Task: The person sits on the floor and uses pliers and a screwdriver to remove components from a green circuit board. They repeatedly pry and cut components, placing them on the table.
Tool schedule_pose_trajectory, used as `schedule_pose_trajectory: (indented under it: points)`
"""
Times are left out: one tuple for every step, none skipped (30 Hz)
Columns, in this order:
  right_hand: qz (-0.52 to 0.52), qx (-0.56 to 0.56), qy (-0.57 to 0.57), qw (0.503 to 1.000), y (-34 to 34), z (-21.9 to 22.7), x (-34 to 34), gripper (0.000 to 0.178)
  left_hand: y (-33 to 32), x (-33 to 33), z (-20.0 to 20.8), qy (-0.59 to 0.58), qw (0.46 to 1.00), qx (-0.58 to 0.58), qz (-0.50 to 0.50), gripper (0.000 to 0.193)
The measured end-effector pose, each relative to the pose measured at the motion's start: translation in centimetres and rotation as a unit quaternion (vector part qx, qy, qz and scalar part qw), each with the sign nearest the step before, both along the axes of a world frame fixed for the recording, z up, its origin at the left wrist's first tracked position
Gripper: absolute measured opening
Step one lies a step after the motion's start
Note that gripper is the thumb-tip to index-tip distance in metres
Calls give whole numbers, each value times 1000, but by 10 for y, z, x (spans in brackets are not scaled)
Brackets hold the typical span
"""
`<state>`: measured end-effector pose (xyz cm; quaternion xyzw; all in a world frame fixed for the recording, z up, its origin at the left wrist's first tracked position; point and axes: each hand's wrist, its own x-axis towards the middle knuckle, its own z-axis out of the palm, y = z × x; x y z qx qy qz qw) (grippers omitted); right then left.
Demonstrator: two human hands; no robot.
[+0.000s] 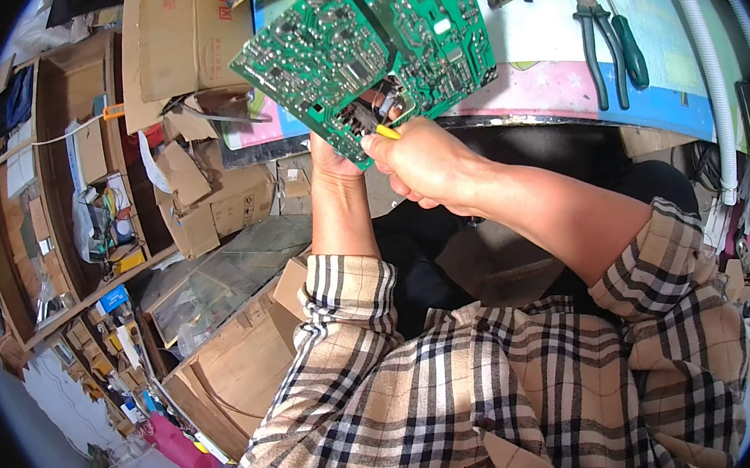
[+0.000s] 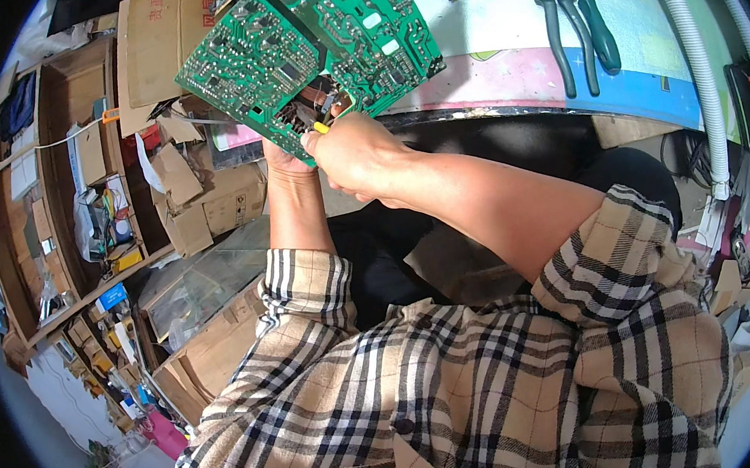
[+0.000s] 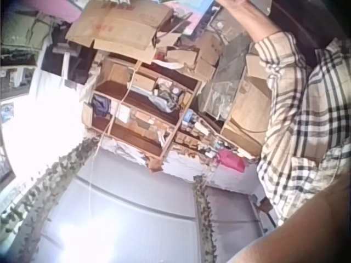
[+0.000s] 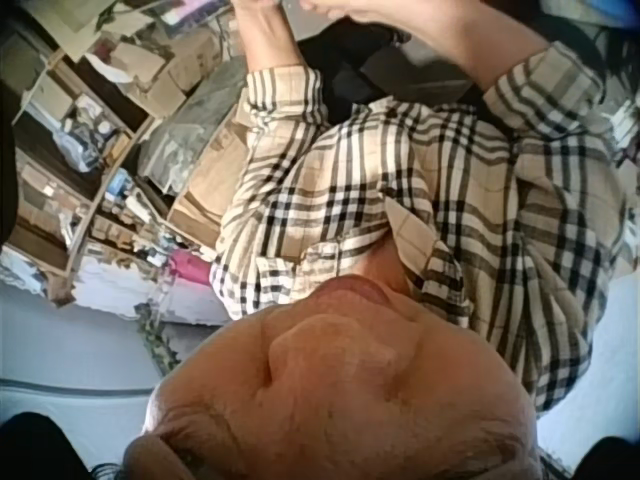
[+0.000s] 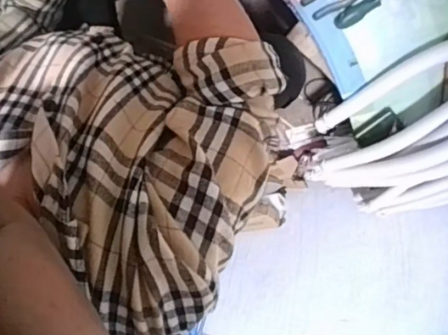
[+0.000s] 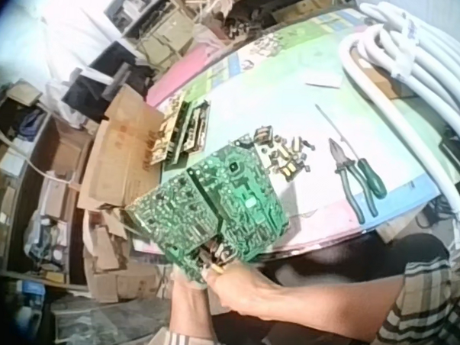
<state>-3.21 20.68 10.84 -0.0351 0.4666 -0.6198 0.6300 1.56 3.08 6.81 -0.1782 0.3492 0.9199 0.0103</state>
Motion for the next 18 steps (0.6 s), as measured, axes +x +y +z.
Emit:
schedule_pose_trajectory:
  points:
    - [-15, -17, -33, 999, -2, 0, 1, 35, 0, -2, 1, 12, 1000, -9, -18, 53]
    - [-18, -33, -55, 998, -2, 2, 3, 34, -1, -4, 2, 25, 999, -19, -35, 53]
    - [-21, -54, -84, 995, -2, 2, 4, 34, -2, -4, 3, 37, 998, -28, -52, 52]
    - [-23, -74, -113, 991, -3, 2, 5, 34, -1, 1, 1, 28, 999, -34, 24, 53]
    - [-32, -91, -141, 985, -4, -1, 4, 34, 5, -3, 2, 34, 999, -11, 28, 53]
    - [-37, -109, -159, 980, -3, -4, 2, 35, 12, -7, 4, 40, 999, 13, 32, 53]
    - [-24, -155, -201, 967, -4, -3, 3, 36, 16, -6, 11, 46, 997, 30, 45, 53]
    - [-11, -200, -242, 949, -4, -5, 4, 36, 13, 0, 7, 78, 994, -33, 71, 53]
    - [2, -244, -283, 928, -3, -5, 4, 36, 5, 2, 3, 120, 992, -34, 25, 53]
    - [3, -255, -303, 918, -2, -5, 3, 37, 0, -4, 0, 163, 986, -33, -22, 53]
    - [-6, -235, -268, 934, -1, -3, 1, 37, -3, -3, -1, 164, 986, -24, 2, 52]
    - [-15, -216, -231, 949, 0, -1, -1, 37, -7, -2, -2, 167, 986, -16, 25, 51]
    - [-25, -197, -194, 961, 1, 0, -2, 37, -12, -4, 4, 71, 995, 25, 69, 47]
    - [-16, -163, -142, 976, 2, -1, -3, 37, -14, -3, 3, 100, 992, 54, 55, 42]
    - [-7, -147, -88, 985, 3, 0, -4, 37, -16, -3, 1, 128, 988, 82, 40, 37]
    - [-1, -128, -35, 991, 5, 0, -6, 37, -12, -5, 1, 143, 986, 77, 23, 38]
    - [5, -108, 18, 994, 7, -1, -8, 37, -6, -5, 0, 119, 990, 37, 64, 45]
    - [33, -105, 59, 992, 8, -6, -14, 37, -5, -8, 0, 118, 992, 16, 52, 45]
